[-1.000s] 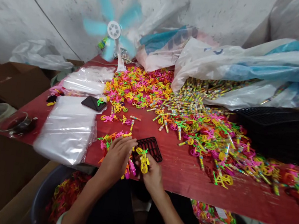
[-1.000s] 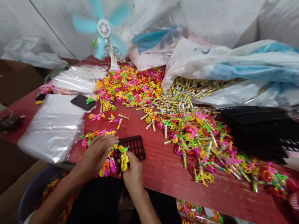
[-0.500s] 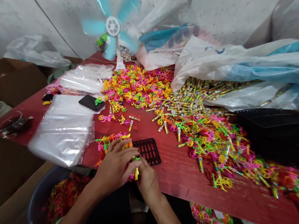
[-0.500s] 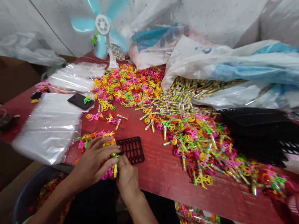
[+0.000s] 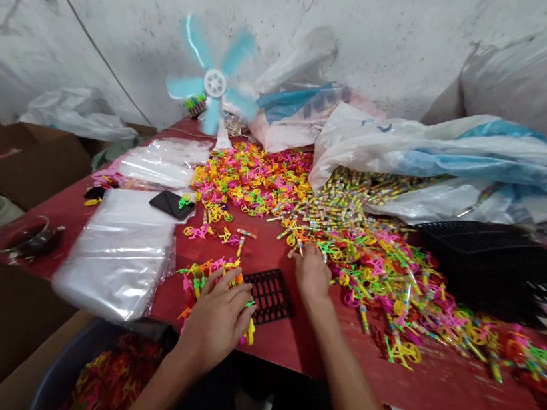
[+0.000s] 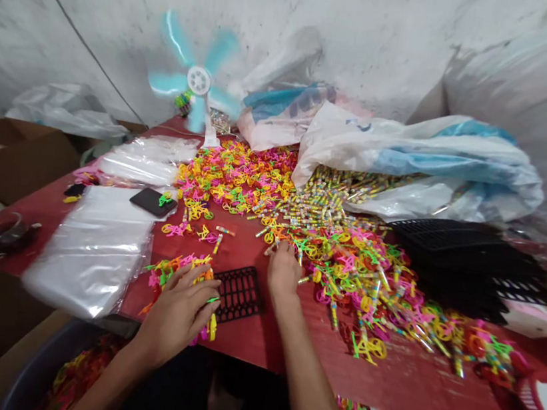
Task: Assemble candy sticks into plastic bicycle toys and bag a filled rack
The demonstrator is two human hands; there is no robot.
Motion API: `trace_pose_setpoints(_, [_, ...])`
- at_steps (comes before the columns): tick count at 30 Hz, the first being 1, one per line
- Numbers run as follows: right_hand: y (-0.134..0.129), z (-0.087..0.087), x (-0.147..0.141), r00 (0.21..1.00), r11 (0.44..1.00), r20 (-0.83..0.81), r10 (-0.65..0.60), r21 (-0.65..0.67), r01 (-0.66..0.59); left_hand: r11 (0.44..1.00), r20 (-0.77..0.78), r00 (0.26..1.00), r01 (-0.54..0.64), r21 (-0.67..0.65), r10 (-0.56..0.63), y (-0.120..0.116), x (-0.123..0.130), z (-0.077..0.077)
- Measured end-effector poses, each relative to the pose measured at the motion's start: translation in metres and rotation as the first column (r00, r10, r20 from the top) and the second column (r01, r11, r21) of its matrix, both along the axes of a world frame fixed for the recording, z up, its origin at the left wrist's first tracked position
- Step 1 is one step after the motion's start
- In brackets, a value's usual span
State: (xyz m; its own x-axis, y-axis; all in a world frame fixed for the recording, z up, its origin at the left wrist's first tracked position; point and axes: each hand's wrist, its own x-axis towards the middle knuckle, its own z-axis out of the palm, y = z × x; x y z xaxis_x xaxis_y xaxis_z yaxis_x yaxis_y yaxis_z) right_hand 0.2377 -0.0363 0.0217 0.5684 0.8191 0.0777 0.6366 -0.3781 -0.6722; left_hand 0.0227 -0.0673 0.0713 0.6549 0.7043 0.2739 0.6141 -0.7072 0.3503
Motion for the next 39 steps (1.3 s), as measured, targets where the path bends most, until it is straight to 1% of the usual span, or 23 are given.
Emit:
trace_pose_setpoints(3, [0.012, -0.001, 0.016, 0.998, 0.998, -0.033, -0.058, -0.01, 0.058, 0.999, 0.017, 0.999, 0.046, -0.027, -0.045, -0.003, -0.007, 0.001])
trace_pose_setpoints(5, [0.007, -0.006, 0.02, 0.996, 0.999, -0.08, -0.042, 0.023, 0.044, 0.994, 0.043, 0.994, 0.106, -0.033, -0.105, -0.004, -0.014, 0.003])
trace_pose_setpoints(7, [-0.003, -0.012, 0.019, 0.988, 0.998, -0.152, 0.005, 0.065, 0.005, 0.989, 0.085, 0.985, 0.148, 0.001, -0.148, -0.001, -0.018, 0.006])
trace_pose_setpoints(9, [-0.014, -0.018, 0.011, 0.965, 0.994, -0.254, 0.068, 0.097, -0.045, 0.991, 0.129, 0.983, 0.12, 0.066, -0.128, 0.009, -0.017, 0.01])
trace_pose_setpoints(11, [-0.023, -0.022, -0.001, 0.926, 0.989, -0.355, 0.128, 0.113, -0.094, 0.992, 0.127, 0.99, 0.053, 0.113, -0.068, 0.023, -0.011, 0.011])
trace_pose_setpoints(13, [-0.031, -0.023, -0.016, 0.845, 0.98, -0.5, 0.192, 0.149, -0.134, 0.995, 0.045, 0.999, 0.011, 0.103, -0.016, 0.037, -0.002, 0.011])
trace_pose_setpoints(14, [-0.034, -0.023, -0.023, 0.786, 0.974, -0.577, 0.221, 0.176, -0.145, 0.997, -0.012, 1.0, 0.005, 0.082, -0.004, 0.042, 0.002, 0.01])
trace_pose_setpoints(16, [-0.039, -0.022, -0.036, 0.643, 0.96, -0.713, 0.278, 0.235, -0.155, 0.999, -0.111, 0.994, -0.008, 0.031, 0.011, 0.047, 0.008, 0.008])
trace_pose_setpoints(17, [-0.04, -0.022, -0.042, 0.579, 0.953, -0.758, 0.302, 0.26, -0.157, 1.0, -0.144, 0.99, -0.013, 0.009, 0.014, 0.048, 0.01, 0.007])
trace_pose_setpoints(18, [-0.041, -0.022, -0.046, 0.547, 0.947, -0.773, 0.321, 0.275, -0.168, 1.0, -0.168, 0.986, -0.017, -0.01, 0.015, 0.048, 0.011, 0.006])
trace_pose_setpoints(20, [-0.041, -0.024, -0.054, 0.562, 0.936, -0.749, 0.352, 0.28, -0.213, 0.999, -0.203, 0.979, -0.02, -0.036, 0.012, 0.046, 0.011, 0.005])
trace_pose_setpoints(21, [-0.041, -0.025, -0.058, 0.582, 0.931, -0.727, 0.364, 0.278, -0.236, 0.999, -0.217, 0.976, -0.02, -0.047, 0.009, 0.046, 0.011, 0.005])
trace_pose_setpoints(23, [-0.041, -0.026, -0.065, 0.635, 0.924, -0.671, 0.383, 0.276, -0.266, 0.998, -0.234, 0.972, -0.03, -0.058, 0.015, 0.045, 0.01, 0.004])
trace_pose_setpoints(24, [-0.041, -0.026, -0.069, 0.675, 0.917, -0.622, 0.398, 0.28, -0.283, 0.997, -0.236, 0.971, -0.039, -0.059, 0.024, 0.045, 0.01, 0.004])
trace_pose_setpoints(26, [-0.043, -0.025, -0.076, 0.787, 0.905, -0.45, 0.422, 0.256, -0.339, 0.997, -0.225, 0.974, -0.051, -0.06, 0.036, 0.044, 0.009, 0.004])
trace_pose_setpoints(28, [-0.044, -0.023, -0.083, 0.877, 0.905, -0.225, 0.425, 0.133, -0.404, 0.998, -0.198, 0.98, -0.034, -0.061, 0.021, 0.043, 0.009, 0.004])
trace_pose_setpoints(29, [-0.045, -0.021, -0.085, 0.894, 0.904, -0.134, 0.428, 0.047, -0.425, 0.998, -0.182, 0.983, -0.015, -0.063, 0.003, 0.042, 0.009, 0.005])
trace_pose_setpoints(31, [-0.044, -0.016, -0.088, 0.893, 0.889, -0.041, 0.449, -0.085, -0.45, 0.998, -0.16, 0.987, 0.014, -0.061, -0.023, 0.041, 0.01, 0.007])
trace_pose_setpoints(32, [-0.043, -0.014, -0.087, 0.884, 0.877, -0.016, 0.468, -0.117, -0.466, 0.998, -0.156, 0.988, 0.016, -0.06, -0.025, 0.04, 0.01, 0.008])
trace_pose_setpoints(34, [-0.038, -0.008, -0.078, 0.866, 0.86, 0.016, 0.499, -0.131, -0.493, 0.998, -0.152, 0.988, -0.002, -0.06, -0.007, 0.04, 0.011, 0.008])
trace_pose_setpoints(36, [-0.031, -0.003, -0.059, 0.885, 0.88, 0.047, 0.464, -0.136, -0.454, 0.998, -0.139, 0.99, -0.019, -0.052, 0.012, 0.04, 0.011, 0.007])
trace_pose_setpoints(37, [-0.026, 0.0, -0.046, 0.907, 0.904, 0.071, 0.416, -0.145, -0.403, 0.999, -0.129, 0.991, -0.021, -0.044, 0.015, 0.04, 0.011, 0.006])
trace_pose_setpoints(39, [-0.012, 0.005, -0.021, 0.952, 0.953, 0.127, 0.28, -0.16, -0.259, 0.999, -0.115, 0.993, -0.018, -0.034, 0.014, 0.04, 0.011, 0.005])
